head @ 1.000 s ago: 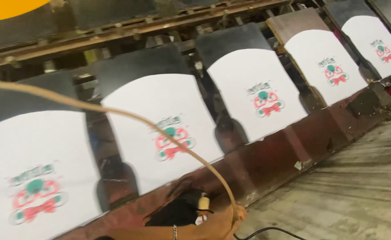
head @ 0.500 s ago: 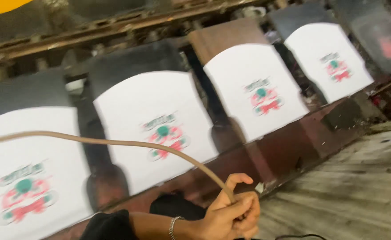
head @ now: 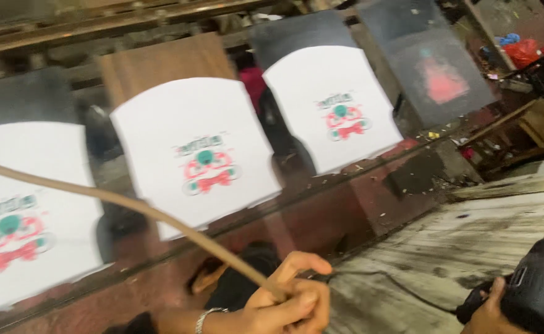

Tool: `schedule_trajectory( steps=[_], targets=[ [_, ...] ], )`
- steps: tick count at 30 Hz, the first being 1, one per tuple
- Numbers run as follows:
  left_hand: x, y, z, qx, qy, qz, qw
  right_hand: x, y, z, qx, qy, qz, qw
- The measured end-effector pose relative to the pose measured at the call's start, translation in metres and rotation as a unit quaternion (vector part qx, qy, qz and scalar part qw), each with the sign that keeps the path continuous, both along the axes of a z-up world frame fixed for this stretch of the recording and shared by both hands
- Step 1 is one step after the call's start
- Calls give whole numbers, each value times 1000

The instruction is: Using a heat gun to dry screen-printed designs on t-shirts as they move on a carousel.

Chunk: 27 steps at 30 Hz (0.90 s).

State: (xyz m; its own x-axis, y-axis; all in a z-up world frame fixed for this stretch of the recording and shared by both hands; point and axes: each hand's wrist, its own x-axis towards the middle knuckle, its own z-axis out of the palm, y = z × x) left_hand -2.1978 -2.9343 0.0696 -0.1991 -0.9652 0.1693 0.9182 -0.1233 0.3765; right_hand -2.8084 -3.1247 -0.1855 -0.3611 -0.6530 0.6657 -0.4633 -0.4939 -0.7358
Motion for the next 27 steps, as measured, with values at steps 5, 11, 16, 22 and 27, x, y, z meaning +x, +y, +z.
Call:
schedule_trajectory(
  steps=[5,11,16,22,27],
  targets=[
    [-70,-83,-13,-27,-105,-32,994,17,-113,47,-2,-19,-55,998],
    [-175,-250,-27,113,-156,-220,956,-13,-239,97,-33,117,1,993],
    [-267,-378,-17,44,-288,-161,943,-100,-313,85,164,-80,-120,976],
    [-364,-484,-53,83,-198,-184,959,-171,-447,76,118,-172,-67,976],
    [-443,-582,-101,144,-172,-139,965,-254,-603,37,125,-162,-42,978]
  ],
)
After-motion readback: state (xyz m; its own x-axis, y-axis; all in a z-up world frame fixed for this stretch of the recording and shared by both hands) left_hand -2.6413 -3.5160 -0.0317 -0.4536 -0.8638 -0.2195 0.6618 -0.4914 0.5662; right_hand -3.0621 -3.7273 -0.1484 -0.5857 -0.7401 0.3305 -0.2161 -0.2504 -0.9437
